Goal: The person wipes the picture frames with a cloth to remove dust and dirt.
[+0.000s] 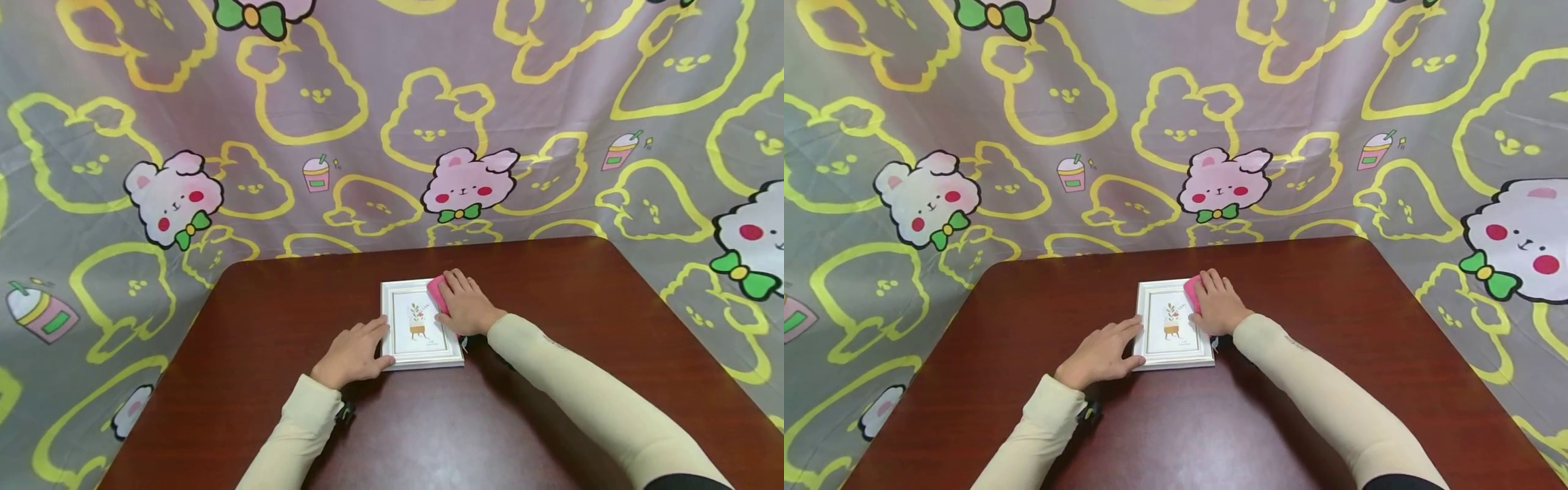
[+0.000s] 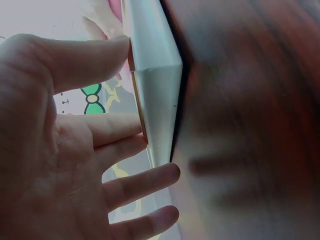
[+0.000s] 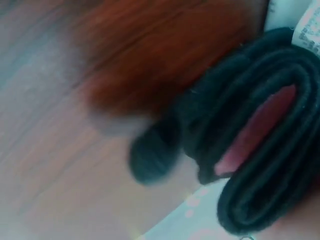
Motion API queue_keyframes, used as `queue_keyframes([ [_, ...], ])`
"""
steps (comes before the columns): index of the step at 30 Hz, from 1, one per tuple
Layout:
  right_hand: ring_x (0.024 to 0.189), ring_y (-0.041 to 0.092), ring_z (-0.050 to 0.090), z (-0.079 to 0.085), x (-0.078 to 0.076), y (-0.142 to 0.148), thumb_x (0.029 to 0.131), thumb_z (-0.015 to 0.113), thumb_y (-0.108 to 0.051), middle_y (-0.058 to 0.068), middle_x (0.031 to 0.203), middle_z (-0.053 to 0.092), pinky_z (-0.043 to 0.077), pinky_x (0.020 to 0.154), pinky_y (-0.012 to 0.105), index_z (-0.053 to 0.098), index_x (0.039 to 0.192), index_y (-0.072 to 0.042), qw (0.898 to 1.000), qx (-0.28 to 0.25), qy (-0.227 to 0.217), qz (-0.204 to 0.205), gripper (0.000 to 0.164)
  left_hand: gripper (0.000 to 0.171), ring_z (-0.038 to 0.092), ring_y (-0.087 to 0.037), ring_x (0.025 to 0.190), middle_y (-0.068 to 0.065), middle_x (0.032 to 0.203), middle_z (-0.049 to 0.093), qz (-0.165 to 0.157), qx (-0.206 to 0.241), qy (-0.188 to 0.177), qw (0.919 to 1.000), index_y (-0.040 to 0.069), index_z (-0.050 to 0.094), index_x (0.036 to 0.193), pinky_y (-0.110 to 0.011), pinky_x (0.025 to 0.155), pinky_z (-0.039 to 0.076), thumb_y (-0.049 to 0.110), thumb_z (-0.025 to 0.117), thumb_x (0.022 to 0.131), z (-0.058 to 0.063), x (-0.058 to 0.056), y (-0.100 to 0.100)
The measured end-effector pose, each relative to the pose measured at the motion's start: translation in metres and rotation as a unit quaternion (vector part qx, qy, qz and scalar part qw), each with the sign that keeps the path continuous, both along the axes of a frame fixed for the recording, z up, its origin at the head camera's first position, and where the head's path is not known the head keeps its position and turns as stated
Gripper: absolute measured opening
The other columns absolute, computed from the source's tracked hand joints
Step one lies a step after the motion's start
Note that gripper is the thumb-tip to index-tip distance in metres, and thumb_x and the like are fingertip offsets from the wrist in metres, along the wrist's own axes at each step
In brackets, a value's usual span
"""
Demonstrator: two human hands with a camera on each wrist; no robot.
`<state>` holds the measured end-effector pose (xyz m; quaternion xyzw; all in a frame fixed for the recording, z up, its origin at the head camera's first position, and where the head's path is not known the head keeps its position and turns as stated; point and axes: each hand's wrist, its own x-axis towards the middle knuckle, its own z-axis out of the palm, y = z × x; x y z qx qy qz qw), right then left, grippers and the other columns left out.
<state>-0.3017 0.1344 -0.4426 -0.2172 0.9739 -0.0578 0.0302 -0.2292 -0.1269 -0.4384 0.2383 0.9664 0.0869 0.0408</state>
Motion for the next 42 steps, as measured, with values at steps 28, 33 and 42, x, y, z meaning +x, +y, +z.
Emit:
queue_keyframes([
  [28,0.151,0.049,0.012,-0.013,0.011,0.000,0.101,0.050,-0.025,0.032,0.162,0.012,0.020,0.123,0.055,0.022,0.154,0.008,0.995,-0.098,-0.029,0.023,0.069,0.068,0.049,-0.032,0.137,0.001,0.159,0.040,0.046,0.021,-0.056,0.9972,0.014,0.050,0.146,-0.053,0.103,0.046,0.044,0.070,0.089,0.001,0.000,-0.001],
  [33,0.149,0.052,0.016,-0.013,0.027,0.003,0.100,0.052,-0.023,0.035,0.160,0.016,0.024,0.120,0.057,0.025,0.152,0.011,0.994,-0.103,-0.018,0.034,0.067,0.068,0.050,-0.032,0.136,0.001,0.159,0.041,0.046,0.013,-0.056,0.9973,0.015,0.050,0.146,-0.052,0.102,0.047,0.044,0.071,0.089,0.003,0.001,0.002],
  [42,0.148,0.053,0.019,-0.012,0.059,0.007,0.099,0.055,-0.022,0.036,0.158,0.019,0.029,0.118,0.058,0.027,0.151,0.011,0.993,-0.112,-0.001,0.046,0.068,0.069,0.049,-0.031,0.138,0.002,0.161,0.038,0.051,0.004,-0.061,0.9968,0.016,0.048,0.148,-0.051,0.103,0.047,0.044,0.070,0.090,0.007,-0.002,0.004],
])
